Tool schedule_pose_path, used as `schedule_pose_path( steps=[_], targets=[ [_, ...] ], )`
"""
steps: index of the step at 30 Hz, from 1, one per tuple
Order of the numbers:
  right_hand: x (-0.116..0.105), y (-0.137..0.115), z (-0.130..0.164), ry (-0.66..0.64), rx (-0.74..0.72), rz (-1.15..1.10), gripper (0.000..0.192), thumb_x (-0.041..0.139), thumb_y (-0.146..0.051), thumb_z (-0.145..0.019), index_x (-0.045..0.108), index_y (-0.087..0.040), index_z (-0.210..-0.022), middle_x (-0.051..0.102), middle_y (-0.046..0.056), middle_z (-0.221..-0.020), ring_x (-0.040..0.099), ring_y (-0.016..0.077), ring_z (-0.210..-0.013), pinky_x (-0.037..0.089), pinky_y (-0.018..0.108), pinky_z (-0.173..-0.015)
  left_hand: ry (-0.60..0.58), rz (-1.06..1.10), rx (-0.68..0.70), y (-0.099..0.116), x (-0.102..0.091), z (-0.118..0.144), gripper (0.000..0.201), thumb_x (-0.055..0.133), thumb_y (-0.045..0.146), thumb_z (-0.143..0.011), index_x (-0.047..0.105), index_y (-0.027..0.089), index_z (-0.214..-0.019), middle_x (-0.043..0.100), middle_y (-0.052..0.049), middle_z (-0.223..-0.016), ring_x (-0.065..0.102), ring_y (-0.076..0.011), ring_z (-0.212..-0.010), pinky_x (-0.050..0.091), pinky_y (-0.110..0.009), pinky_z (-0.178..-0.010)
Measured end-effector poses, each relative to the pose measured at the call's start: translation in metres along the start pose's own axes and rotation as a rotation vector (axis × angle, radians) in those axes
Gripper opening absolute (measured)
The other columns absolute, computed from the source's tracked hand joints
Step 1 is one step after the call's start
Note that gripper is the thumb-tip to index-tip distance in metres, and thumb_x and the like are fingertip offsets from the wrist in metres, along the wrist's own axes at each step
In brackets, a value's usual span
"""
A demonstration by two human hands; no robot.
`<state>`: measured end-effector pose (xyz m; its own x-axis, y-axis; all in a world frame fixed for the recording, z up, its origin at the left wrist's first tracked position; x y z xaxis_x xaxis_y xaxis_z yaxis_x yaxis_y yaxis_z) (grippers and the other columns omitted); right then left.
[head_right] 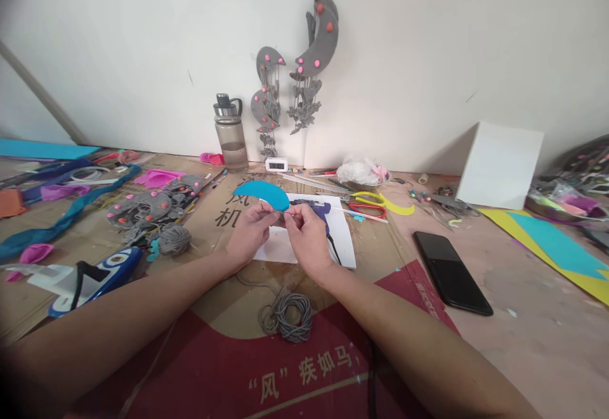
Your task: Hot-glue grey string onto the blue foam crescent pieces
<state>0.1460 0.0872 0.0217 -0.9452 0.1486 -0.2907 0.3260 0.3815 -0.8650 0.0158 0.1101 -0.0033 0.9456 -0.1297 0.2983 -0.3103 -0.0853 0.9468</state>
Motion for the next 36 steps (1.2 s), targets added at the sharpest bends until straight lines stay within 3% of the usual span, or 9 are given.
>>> schedule_pose_path(
  steps=[5, 7, 11, 16, 23, 28, 33, 36],
  targets=[
    [-0.003, 0.007, -0.003, 0.042, 0.024, -0.026, 0.02, 0.055, -0.037, -0.082, 0.051, -0.022, -0.094, 0.054, -0.004, -0.067, 0.048, 0.0127, -0.059, 0.04, 0.026, -0.059, -0.035, 0.024, -0.006, 0.002, 0.004, 0.002, 0.03, 0.073, 0.032, -0.069, 0.046, 0.019, -0.071, 0.057, 0.005, -0.058, 0.045, -0.0052, -0.037, 0.014, -0.019, -0.035],
    [-0.003, 0.007, -0.003, 0.037, 0.029, -0.019, 0.021, 0.055, -0.039, -0.081, 0.053, -0.022, -0.094, 0.052, -0.005, -0.064, 0.047, 0.0129, -0.058, 0.04, 0.026, -0.059, -0.049, 0.034, -0.004, 0.003, 0.005, 0.002, 0.03, 0.073, 0.033, -0.069, 0.046, 0.019, -0.072, 0.057, 0.005, -0.058, 0.045, -0.0052, -0.037, 0.013, -0.019, -0.034],
    [0.0, 0.008, -0.004, -0.018, 0.052, -0.092, 0.023, 0.054, -0.043, -0.081, 0.057, -0.021, -0.086, 0.062, 0.0, -0.074, 0.055, 0.0141, -0.063, 0.043, 0.027, -0.062, -0.071, 0.07, -0.019, 0.003, 0.006, 0.002, 0.031, 0.074, 0.034, -0.069, 0.046, 0.019, -0.074, 0.058, 0.006, -0.059, 0.039, -0.0029, -0.034, 0.013, -0.019, -0.034],
    [-0.004, 0.008, -0.005, 0.019, 0.051, -0.006, 0.022, 0.055, -0.041, -0.081, 0.059, -0.02, -0.081, 0.064, 0.001, -0.073, 0.053, 0.0138, -0.062, 0.041, 0.027, -0.06, -0.083, 0.027, -0.016, -0.003, 0.004, -0.001, 0.028, 0.073, 0.035, -0.069, 0.052, 0.018, -0.073, 0.063, 0.003, -0.065, 0.03, 0.0, -0.034, 0.015, -0.019, -0.034],
    [-0.004, 0.005, -0.005, 0.012, 0.055, 0.042, 0.021, 0.053, -0.039, -0.082, 0.059, -0.02, -0.081, 0.065, 0.001, -0.07, 0.053, 0.0143, -0.062, 0.04, 0.026, -0.06, -0.066, 0.042, -0.094, -0.01, 0.002, -0.004, 0.03, 0.076, 0.036, -0.065, 0.056, 0.016, -0.073, 0.067, -0.003, -0.073, 0.057, -0.0083, -0.053, 0.017, -0.018, -0.036],
    [0.002, -0.004, 0.0, -0.067, -0.027, 0.164, 0.021, 0.044, -0.034, -0.088, 0.06, -0.019, -0.09, 0.066, 0.003, -0.083, 0.056, 0.0152, -0.072, 0.041, 0.028, -0.068, 0.053, 0.137, -0.066, -0.003, -0.009, -0.009, 0.027, 0.075, 0.033, -0.065, 0.057, 0.016, -0.073, 0.065, -0.003, -0.078, 0.06, -0.0094, -0.066, 0.023, -0.016, -0.04],
    [0.017, -0.026, 0.01, -0.339, -0.281, 0.414, 0.029, 0.04, -0.031, -0.092, 0.062, -0.02, -0.076, 0.065, 0.004, -0.081, 0.057, 0.0163, -0.078, 0.041, 0.029, -0.076, 0.155, 0.238, -0.022, -0.002, -0.024, -0.016, 0.029, 0.077, 0.033, -0.062, 0.055, 0.016, -0.072, 0.065, -0.002, -0.08, 0.058, -0.0083, -0.065, 0.026, -0.017, -0.043],
    [0.004, -0.036, 0.001, -0.281, -0.369, 0.55, 0.034, 0.04, -0.037, -0.094, 0.061, -0.019, -0.075, 0.063, 0.007, -0.084, 0.057, 0.0185, -0.085, 0.041, 0.031, -0.079, 0.154, 0.247, -0.024, -0.003, -0.025, -0.016, 0.031, 0.078, 0.034, -0.061, 0.056, 0.015, -0.071, 0.064, -0.002, -0.079, 0.056, -0.0079, -0.063, 0.029, -0.017, -0.044]
  ],
)
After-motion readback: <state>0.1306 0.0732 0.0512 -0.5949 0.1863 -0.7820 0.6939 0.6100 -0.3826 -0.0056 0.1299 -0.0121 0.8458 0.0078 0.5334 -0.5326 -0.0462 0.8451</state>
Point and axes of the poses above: each hand's wrist, its own z-axis away from the middle knuckle, its own x-axis out of the palm, y = z × x, the point moved 7 cm from there along -z, towards the middle knuckle
